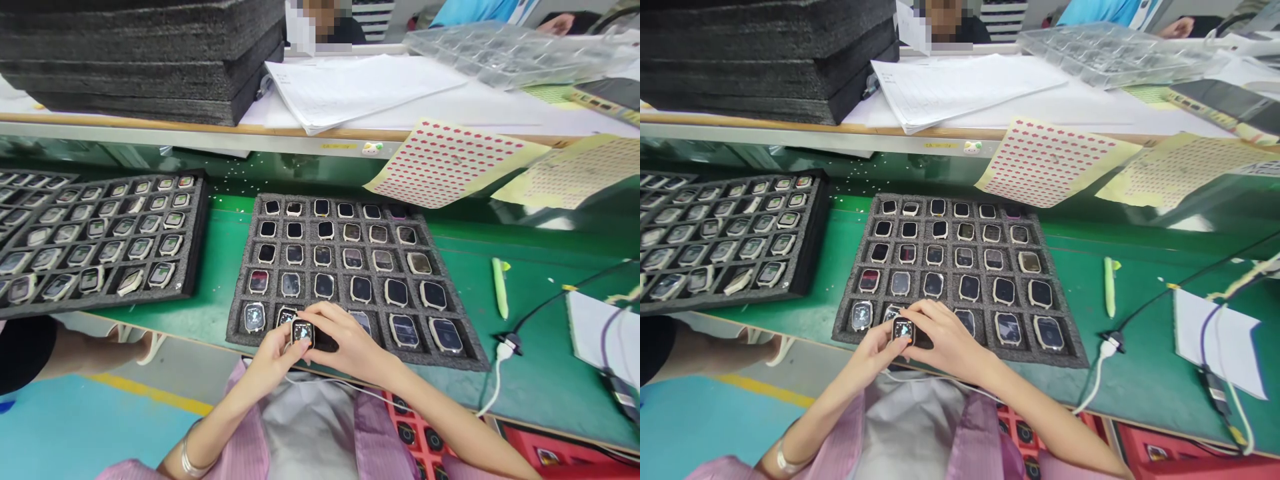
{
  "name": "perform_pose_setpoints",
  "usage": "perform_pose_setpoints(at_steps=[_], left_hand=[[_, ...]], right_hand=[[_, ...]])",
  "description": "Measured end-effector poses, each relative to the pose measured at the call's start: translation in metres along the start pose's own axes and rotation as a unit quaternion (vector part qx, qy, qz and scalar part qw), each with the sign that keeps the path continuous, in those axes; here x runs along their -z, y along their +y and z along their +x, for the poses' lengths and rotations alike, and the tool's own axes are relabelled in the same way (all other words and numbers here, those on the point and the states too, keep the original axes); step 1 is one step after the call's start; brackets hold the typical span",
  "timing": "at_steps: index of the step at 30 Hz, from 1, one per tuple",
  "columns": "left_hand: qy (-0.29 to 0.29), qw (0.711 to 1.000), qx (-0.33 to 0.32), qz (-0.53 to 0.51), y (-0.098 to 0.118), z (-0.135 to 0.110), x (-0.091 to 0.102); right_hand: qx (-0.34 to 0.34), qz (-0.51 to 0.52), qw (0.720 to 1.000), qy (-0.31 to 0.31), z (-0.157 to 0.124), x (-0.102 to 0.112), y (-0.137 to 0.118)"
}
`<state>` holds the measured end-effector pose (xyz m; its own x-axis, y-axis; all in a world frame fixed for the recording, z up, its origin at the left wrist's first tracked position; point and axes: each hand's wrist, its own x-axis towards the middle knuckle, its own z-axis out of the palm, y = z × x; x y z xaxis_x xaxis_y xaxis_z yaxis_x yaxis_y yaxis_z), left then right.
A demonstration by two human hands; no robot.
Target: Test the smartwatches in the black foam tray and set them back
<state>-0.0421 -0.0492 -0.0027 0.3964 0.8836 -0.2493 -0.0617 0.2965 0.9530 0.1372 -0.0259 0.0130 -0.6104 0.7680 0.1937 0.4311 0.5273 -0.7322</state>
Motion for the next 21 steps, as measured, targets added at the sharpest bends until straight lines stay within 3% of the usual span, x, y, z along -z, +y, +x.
perform_pose_setpoints(at_steps=[6,10,14,21], left_hand=[[-0.019,0.998,0.006,0.053,-0.001,-0.007,0.002],[-0.027,0.999,0.032,0.017,0.001,-0.009,0.008],[-0.004,1.000,-0.004,-0.023,0.007,-0.005,0.008],[-0.052,0.998,0.027,-0.015,0.008,0.003,-0.009]], right_hand=[[0.015,-0.015,1.000,0.018,0.001,0.015,-0.003],[-0.007,-0.063,0.997,0.044,-0.003,0.029,0.004],[-0.043,-0.169,0.984,-0.031,-0.011,0.036,0.006],[-0.083,-0.291,0.948,-0.098,-0.036,0.060,-0.003]])
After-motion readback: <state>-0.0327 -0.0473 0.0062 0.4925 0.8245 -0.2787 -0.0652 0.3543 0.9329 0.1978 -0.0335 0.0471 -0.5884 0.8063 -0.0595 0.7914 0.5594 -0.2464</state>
